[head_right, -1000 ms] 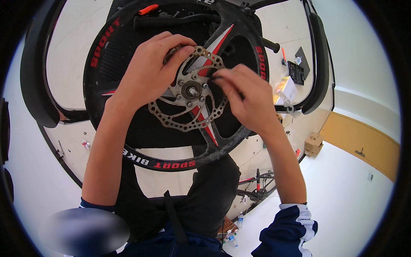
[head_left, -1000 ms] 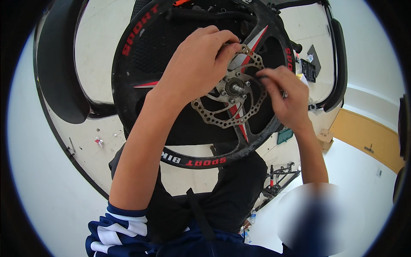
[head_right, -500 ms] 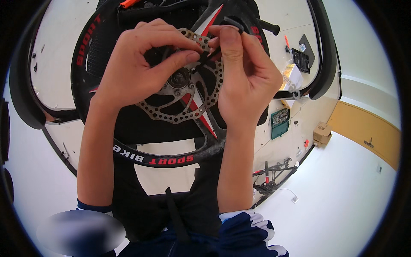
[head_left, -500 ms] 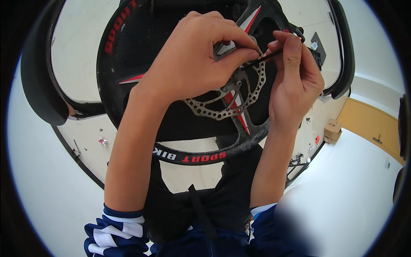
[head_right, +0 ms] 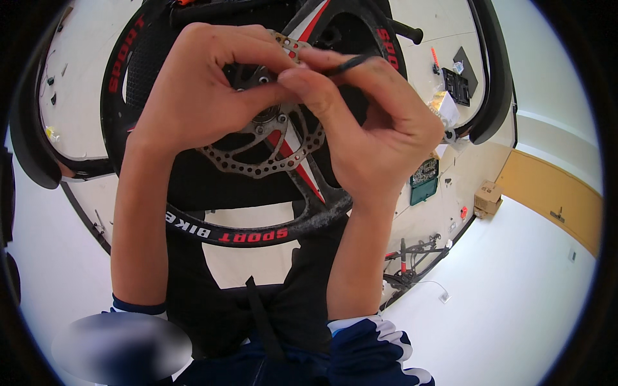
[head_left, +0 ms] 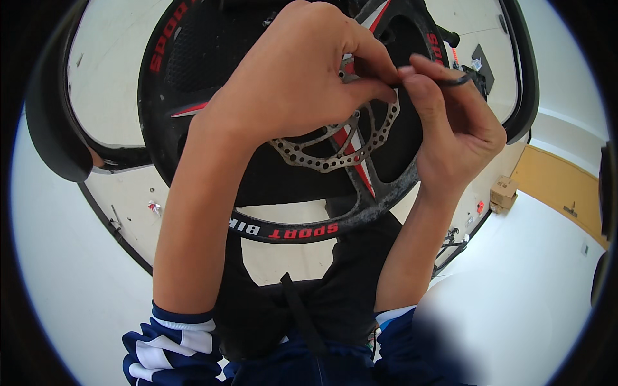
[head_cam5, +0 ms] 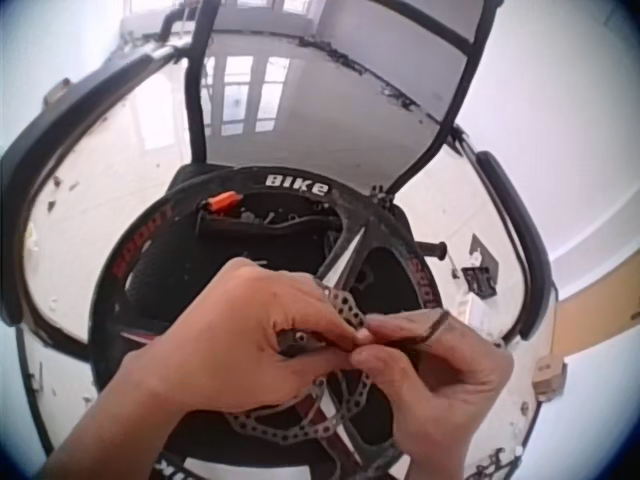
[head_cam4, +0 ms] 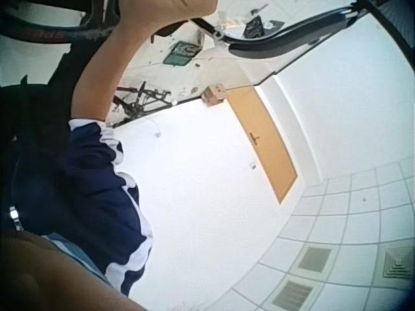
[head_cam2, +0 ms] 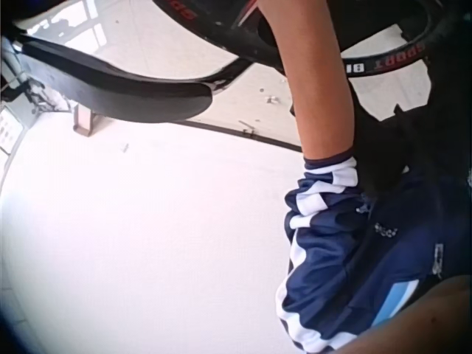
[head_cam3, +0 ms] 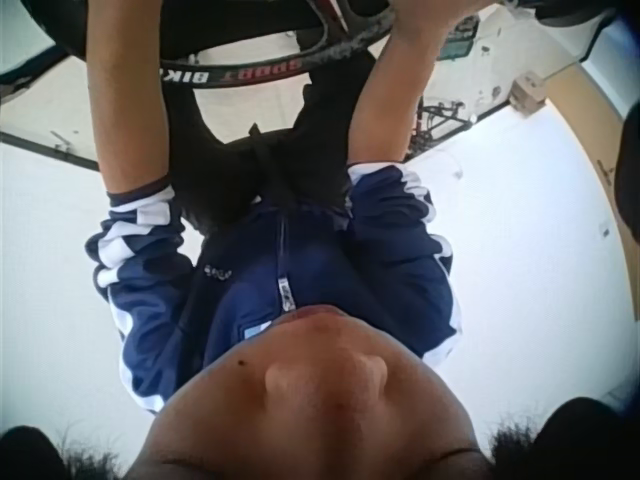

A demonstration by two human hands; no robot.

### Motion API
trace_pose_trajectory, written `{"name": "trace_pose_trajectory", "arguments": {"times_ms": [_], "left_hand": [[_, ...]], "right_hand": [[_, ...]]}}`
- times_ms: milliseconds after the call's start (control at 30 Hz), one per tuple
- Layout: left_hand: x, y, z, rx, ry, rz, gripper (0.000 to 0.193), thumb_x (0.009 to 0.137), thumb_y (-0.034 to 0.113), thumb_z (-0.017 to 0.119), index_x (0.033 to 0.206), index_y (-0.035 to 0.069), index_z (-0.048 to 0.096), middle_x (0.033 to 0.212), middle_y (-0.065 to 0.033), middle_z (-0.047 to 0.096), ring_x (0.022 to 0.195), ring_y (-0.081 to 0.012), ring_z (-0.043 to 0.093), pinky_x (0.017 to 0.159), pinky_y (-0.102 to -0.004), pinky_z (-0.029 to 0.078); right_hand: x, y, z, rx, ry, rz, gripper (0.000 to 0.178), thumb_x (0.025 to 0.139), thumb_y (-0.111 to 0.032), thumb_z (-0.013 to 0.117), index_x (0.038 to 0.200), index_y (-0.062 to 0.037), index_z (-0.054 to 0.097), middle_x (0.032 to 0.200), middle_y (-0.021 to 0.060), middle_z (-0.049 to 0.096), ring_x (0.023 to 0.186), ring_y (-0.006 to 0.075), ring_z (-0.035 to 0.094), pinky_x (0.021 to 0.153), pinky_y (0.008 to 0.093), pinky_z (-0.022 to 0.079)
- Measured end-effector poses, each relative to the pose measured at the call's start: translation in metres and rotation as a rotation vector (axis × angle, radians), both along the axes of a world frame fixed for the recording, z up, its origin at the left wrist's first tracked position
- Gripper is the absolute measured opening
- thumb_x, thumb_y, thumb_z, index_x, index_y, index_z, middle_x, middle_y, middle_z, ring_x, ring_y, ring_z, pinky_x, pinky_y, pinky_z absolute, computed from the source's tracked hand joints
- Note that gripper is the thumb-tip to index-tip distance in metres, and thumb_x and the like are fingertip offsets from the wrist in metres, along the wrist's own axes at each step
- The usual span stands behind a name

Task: The person uses an Allen key to tighten bolts on a bicycle disc brake rotor mounted on a wheel. They rotate the rotor to access each bolt and tighten them sequentially. The wheel is held in a stand during the process.

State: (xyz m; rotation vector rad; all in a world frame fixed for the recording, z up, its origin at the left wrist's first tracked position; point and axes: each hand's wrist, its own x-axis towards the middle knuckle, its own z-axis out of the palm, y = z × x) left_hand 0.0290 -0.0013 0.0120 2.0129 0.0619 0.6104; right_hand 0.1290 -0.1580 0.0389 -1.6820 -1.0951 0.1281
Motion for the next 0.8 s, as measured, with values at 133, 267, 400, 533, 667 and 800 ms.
{"name": "trace_pose_trajectory", "arguments": {"times_ms": [133, 267, 400, 533, 667, 800], "left_hand": [[-0.001, 0.005, -0.003, 0.038, -0.105, -0.047, 0.017, 0.075, 0.003, 0.081, 0.092, 0.001, 0.077, 0.084, -0.0096, 0.072, 0.077, -0.0193, 0.067, 0.073, -0.0268, 0.052], [-0.003, 0.007, 0.0, 0.117, -0.094, -0.037, 0.018, 0.075, 0.005, 0.081, 0.093, 0.001, 0.077, 0.087, -0.0093, 0.073, 0.078, -0.0188, 0.068, 0.073, -0.0261, 0.052], [-0.005, 0.002, 0.006, -0.071, 0.154, -0.001, 0.018, 0.076, 0.007, 0.081, 0.092, 0.001, 0.077, 0.085, -0.0082, 0.072, 0.076, -0.0195, 0.068, 0.073, -0.026, 0.052], [-0.003, 0.002, -0.003, -0.024, 0.026, -0.008, 0.017, 0.076, 0.006, 0.08, 0.092, 0.0, 0.076, 0.081, -0.008, 0.071, 0.073, -0.0184, 0.067, 0.071, -0.0261, 0.052], [0.0, 0.006, -0.009, 0.019, -0.097, -0.051, 0.016, 0.076, 0.006, 0.08, 0.091, 0.001, 0.076, 0.079, -0.008, 0.07, 0.071, -0.0173, 0.066, 0.068, -0.0262, 0.051], [-0.003, 0.003, 0.0, -0.005, -0.026, -0.034, 0.013, 0.078, 0.005, 0.079, 0.091, 0.001, 0.076, 0.077, -0.0079, 0.069, 0.069, -0.0166, 0.065, 0.067, -0.0265, 0.051]], "right_hand": [[0.004, -0.001, -0.007, 0.141, 0.179, 0.089, 0.024, 0.086, 0.002, 0.074, 0.11, 0.0032, 0.071, 0.101, 0.0172, 0.074, 0.096, 0.0213, 0.072, 0.09, 0.031, 0.056], [0.003, 0.001, -0.011, 0.193, 0.08, 0.051, 0.02, 0.08, 0.008, 0.077, 0.099, 0.0043, 0.07, 0.095, 0.0128, 0.073, 0.088, 0.0161, 0.069, 0.084, 0.028, 0.054], [0.004, 0.007, -0.023, 0.33, 0.162, 0.072, 0.022, 0.076, 0.009, 0.081, 0.093, 0.0037, 0.068, 0.092, 0.0094, 0.07, 0.086, 0.0144, 0.067, 0.082, 0.0268, 0.053], [-0.005, 0.009, -0.014, 0.227, 0.252, 0.052, 0.023, 0.08, 0.007, 0.078, 0.101, 0.0038, 0.069, 0.097, 0.0133, 0.072, 0.093, 0.0182, 0.069, 0.086, 0.03, 0.054], [0.005, -0.004, -0.016, 0.172, 0.217, 0.055, 0.023, 0.084, 0.006, 0.074, 0.106, 0.0041, 0.069, 0.103, 0.0169, 0.073, 0.095, 0.0218, 0.071, 0.089, 0.0324, 0.056], [0.002, 0.0, -0.017, 0.235, 0.149, 0.003, 0.023, 0.079, 0.01, 0.078, 0.1, 0.0036, 0.07, 0.095, 0.0134, 0.073, 0.087, 0.0177, 0.071, 0.083, 0.0286, 0.057]]}}
